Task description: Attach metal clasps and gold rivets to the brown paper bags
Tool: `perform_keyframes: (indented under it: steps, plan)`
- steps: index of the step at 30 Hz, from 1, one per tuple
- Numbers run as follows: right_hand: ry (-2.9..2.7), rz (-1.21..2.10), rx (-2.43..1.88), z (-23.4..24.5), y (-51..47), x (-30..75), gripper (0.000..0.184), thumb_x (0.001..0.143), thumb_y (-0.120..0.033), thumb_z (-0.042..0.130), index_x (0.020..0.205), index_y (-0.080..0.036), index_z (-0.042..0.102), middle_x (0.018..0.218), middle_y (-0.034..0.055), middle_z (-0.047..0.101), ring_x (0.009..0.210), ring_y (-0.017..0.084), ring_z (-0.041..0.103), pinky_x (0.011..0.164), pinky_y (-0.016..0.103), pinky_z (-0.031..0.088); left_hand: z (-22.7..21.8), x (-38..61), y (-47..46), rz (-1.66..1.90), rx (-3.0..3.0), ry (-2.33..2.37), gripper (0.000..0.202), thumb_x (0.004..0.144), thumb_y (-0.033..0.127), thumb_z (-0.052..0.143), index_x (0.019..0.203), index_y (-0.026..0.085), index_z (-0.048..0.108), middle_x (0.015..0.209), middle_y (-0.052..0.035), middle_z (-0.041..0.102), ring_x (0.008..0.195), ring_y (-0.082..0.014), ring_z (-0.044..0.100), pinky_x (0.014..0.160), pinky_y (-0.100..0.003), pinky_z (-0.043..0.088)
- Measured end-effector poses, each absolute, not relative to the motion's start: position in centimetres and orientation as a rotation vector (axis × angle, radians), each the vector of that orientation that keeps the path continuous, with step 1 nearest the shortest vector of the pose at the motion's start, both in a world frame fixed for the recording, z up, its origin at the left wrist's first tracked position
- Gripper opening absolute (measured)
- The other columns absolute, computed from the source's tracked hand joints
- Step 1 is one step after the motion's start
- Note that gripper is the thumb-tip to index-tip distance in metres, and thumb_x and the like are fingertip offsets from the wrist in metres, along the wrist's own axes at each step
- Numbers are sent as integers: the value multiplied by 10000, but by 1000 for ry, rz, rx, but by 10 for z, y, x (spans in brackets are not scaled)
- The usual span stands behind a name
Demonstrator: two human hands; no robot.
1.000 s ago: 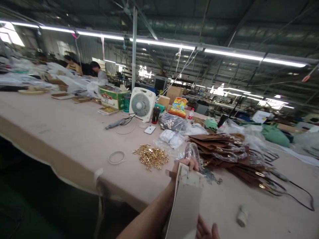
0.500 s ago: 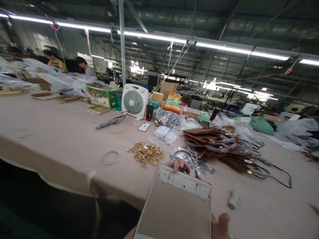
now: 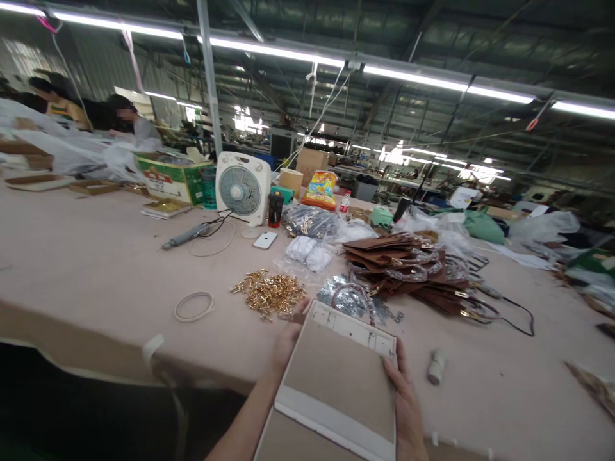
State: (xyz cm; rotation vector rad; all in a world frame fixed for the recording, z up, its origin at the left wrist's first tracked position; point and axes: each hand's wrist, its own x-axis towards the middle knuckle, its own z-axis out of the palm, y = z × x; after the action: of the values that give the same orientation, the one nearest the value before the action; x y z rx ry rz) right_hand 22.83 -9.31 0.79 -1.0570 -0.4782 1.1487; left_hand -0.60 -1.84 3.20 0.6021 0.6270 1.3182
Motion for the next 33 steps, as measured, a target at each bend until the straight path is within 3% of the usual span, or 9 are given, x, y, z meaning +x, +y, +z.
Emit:
perform_keyframes:
  steps: [4,7,10,13,17,21,25,28,33]
  plan:
    - [-423,1199,-1072,-3,-90,243,1043,643,-417,948,1565,-371,463,1393,22,681,1154,330,720,961,461,607,28,-25,-30,1200,554,537,595,794,556,748,1302,265,639,1229,-86,724,1089,-335,710,909,-477,574]
    - [-420,1210,-1105,-3,-86,244,987,594,-381,974,1491,-310,569,1349,38,707,1154,334,715,938,436,615,19,-28,-29,1211,724,797,530,707,456,890,1116,228,642,1071,-53,729,972,-264,706,855,-369,553]
    - [-466,1138,-1227,-7,-83,243,855,604,-463,962,1385,-268,671,1284,38,737,1143,319,709,912,382,614,9,-26,-27,1293,958,1043,488,649,364,905,1009,196,622,972,-33,700,911,-218,666,814,-304,514]
    - [-568,971,-1361,-14,-84,243,806,644,-561,917,1347,-235,698,1217,47,752,1100,291,707,894,346,601,4,-25,-27,1312,1147,1139,362,730,338,792,1017,187,630,950,-27,692,894,-207,647,817,-303,499]
    - [-713,714,-1493,-21,-84,246,815,656,-580,894,1334,-174,694,1096,81,755,1064,271,690,922,347,569,5,-27,-35,1227,1436,1358,252,813,275,683,1050,191,660,922,-16,683,827,-202,622,806,-336,504]
    - [-873,658,-1509,-23,-82,246,663,715,-577,836,1224,-162,740,1104,100,746,1033,265,689,903,350,560,14,-25,-48,1156,1765,1489,172,838,207,694,1010,220,695,1144,-66,678,1031,-260,636,938,-423,526]
    - [-1006,561,-1533,-27,-80,245,532,799,-568,759,1132,-153,771,1265,139,682,1111,280,664,929,360,556,30,-12,-56,1136,2159,1610,334,807,74,716,1091,251,713,1556,-91,483,1384,-373,448,1144,-574,410]
    - [-1078,500,-1544,-32,-78,244,507,846,-565,714,1125,-146,771,1272,150,661,1142,287,646,949,378,556,35,6,-54,1024,2419,1339,481,832,23,656,1258,247,662,1519,-80,546,1436,-329,417,1206,-526,379]
    - [-1162,379,-1612,-36,-79,242,455,906,-557,643,1075,-163,794,1257,150,652,1116,289,642,975,415,544,20,27,-42,953,2400,1237,488,866,249,789,1324,215,625,1365,-92,666,1338,-331,523,1159,-521,425]
